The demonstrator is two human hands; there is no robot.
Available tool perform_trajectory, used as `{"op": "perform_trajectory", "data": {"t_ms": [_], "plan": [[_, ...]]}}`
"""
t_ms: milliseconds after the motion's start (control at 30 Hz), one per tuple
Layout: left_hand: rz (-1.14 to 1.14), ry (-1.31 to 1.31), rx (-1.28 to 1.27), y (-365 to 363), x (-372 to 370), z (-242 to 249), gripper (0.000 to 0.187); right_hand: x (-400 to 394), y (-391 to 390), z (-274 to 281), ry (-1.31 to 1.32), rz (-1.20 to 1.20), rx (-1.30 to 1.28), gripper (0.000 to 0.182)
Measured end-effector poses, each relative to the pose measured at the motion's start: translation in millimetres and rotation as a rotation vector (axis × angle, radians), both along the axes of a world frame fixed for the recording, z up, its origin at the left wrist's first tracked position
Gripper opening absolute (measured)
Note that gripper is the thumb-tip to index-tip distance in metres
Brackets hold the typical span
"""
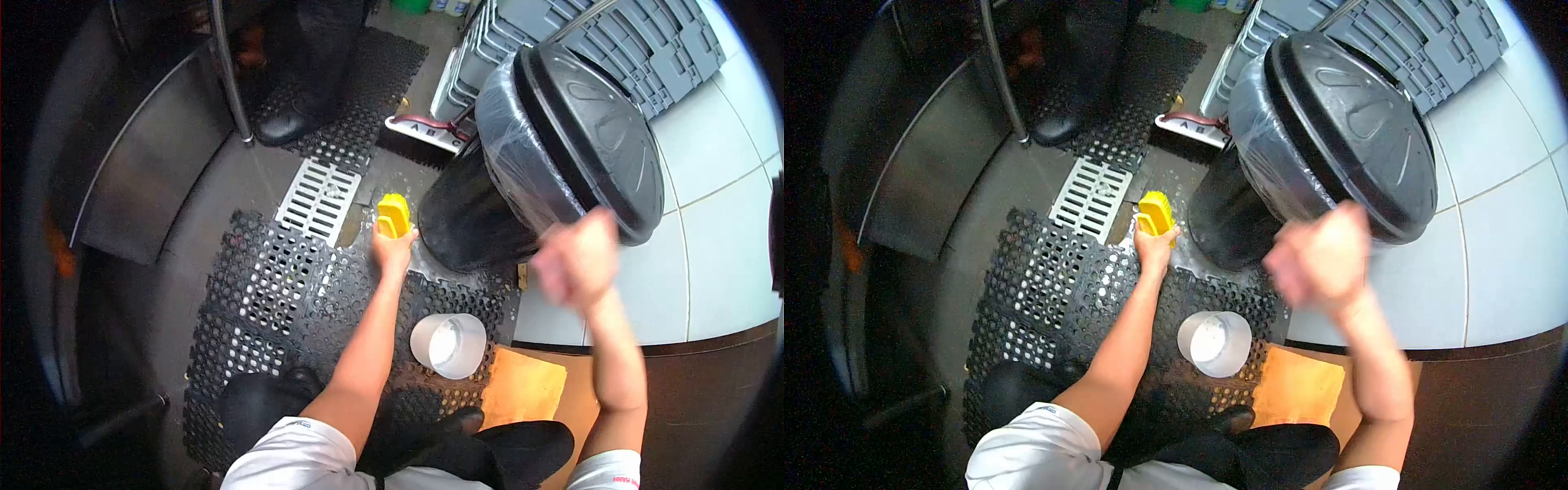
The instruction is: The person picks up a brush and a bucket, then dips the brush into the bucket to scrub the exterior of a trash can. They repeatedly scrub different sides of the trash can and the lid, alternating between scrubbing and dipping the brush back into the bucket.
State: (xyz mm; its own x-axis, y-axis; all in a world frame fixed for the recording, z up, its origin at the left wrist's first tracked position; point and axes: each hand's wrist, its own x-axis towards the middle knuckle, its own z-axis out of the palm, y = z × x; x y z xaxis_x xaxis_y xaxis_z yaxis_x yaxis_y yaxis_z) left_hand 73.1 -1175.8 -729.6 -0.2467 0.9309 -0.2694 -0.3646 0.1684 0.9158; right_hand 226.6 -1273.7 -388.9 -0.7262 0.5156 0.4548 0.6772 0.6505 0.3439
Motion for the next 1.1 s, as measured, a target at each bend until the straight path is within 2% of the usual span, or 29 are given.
{"op": "perform_trajectory", "data": {"t_ms": [67, 100, 167, 200, 233, 300, 333, 367, 400, 433, 467, 500, 567, 633, 700, 767, 833, 900, 967, 1100], "plan": [[-0.047, -0.053, 0.061, 5.4, -13.0, 9.2, 0.062, -7.5, -40.8, -82.3, 0.032, -0.268, -0.316, 0.036], [-0.080, -0.075, 0.087, 6.9, -19.8, 12.3, 0.063, 0.6, -60.9, -116.8, 0.112, -0.529, -0.601, 0.046], [-0.131, -0.149, 0.095, 12.0, -31.0, 19.7, 0.061, 35.1, -101.1, -179.8, 0.389, -0.991, -1.030, 0.081], [-0.244, -0.205, 0.101, 16.2, -34.4, 28.0, 0.060, 69.6, -123.4, -235.9, 0.307, -1.122, -1.169, 0.092], [-0.353, -0.256, 0.100, 22.0, -38.1, 35.5, 0.060, 89.0, -137.8, -268.9, 0.395, -1.129, -1.374, 0.093], [-0.651, -0.141, 0.005, 35.9, -46.3, 54.0, 0.056, 75.4, -155.4, -279.4, 1.066, -1.226, -2.018, 0.065], [-0.771, -0.043, -0.011, 36.1, -51.8, 72.3, 0.060, 73.0, -160.1, -300.6, 1.067, -1.211, -2.056, 0.057], [-0.819, 0.159, 0.018, 40.8, -57.4, 66.7, 0.064, 70.9, -163.3, -332.0, 1.067, -1.197, -2.098, 0.049], [-0.878, 0.172, -0.053, 44.2, -67.0, 66.5, 0.065, 66.1, -167.8, -351.6, 1.067, -1.182, -2.138, 0.042], [-0.932, 0.180, -0.122, 45.5, -78.0, 68.7, 0.067, 43.1, -149.5, -314.0, 1.175, -1.119, -2.065, 0.031], [-0.867, 0.056, -0.170, 40.9, -90.7, 76.1, 0.056, 30.6, -136.0, -303.1, 1.241, -1.029, -1.992, 0.031], [-0.966, -0.192, -0.168, 44.9, -107.3, 74.4, 0.044, 20.4, -123.5, -294.1, 1.296, -0.940, -1.913, 0.031], [-0.695, -0.425, -0.271, 33.4, -132.7, 76.3, 0.036, -6.2, -99.5, -259.3, 1.478, -0.865, -1.754, 0.033], [-0.610, -0.589, -0.342, 30.8, -165.7, 53.2, 0.037, -20.5, -69.5, -235.3, 1.537, -0.725, -1.697, 0.045], [-0.560, -0.588, -0.423, 24.4, -182.4, 28.3, 0.036, -33.2, -44.4, -229.8, 1.560, -0.610, -1.492, 0.052], [-0.524, -0.531, -0.512, 19.2, -194.1, 9.3, 0.035, -50.3, -21.8, -218.5, 1.526, -0.587, -1.312, 0.056], [-0.614, -0.618, -0.538, 14.3, -197.6, -6.1, 0.035, -63.1, 1.7, -212.9, 1.399, -0.628, -1.187, 0.062], [-0.634, -0.697, -0.580, 10.5, -190.9, -4.9, 0.038, -74.2, 24.3, -207.3, 1.272, -0.772, -1.157, 0.079], [-0.610, -0.733, -0.605, 9.4, -180.1, 2.2, 0.045, -87.9, 37.4, -195.8, 1.173, -0.856, -1.108, 0.081], [-0.598, -0.752, -0.611, 20.5, -169.7, -10.9, 0.047, -103.2, 54.8, -216.0, 1.115, -0.833, -0.880, 0.081]]}}
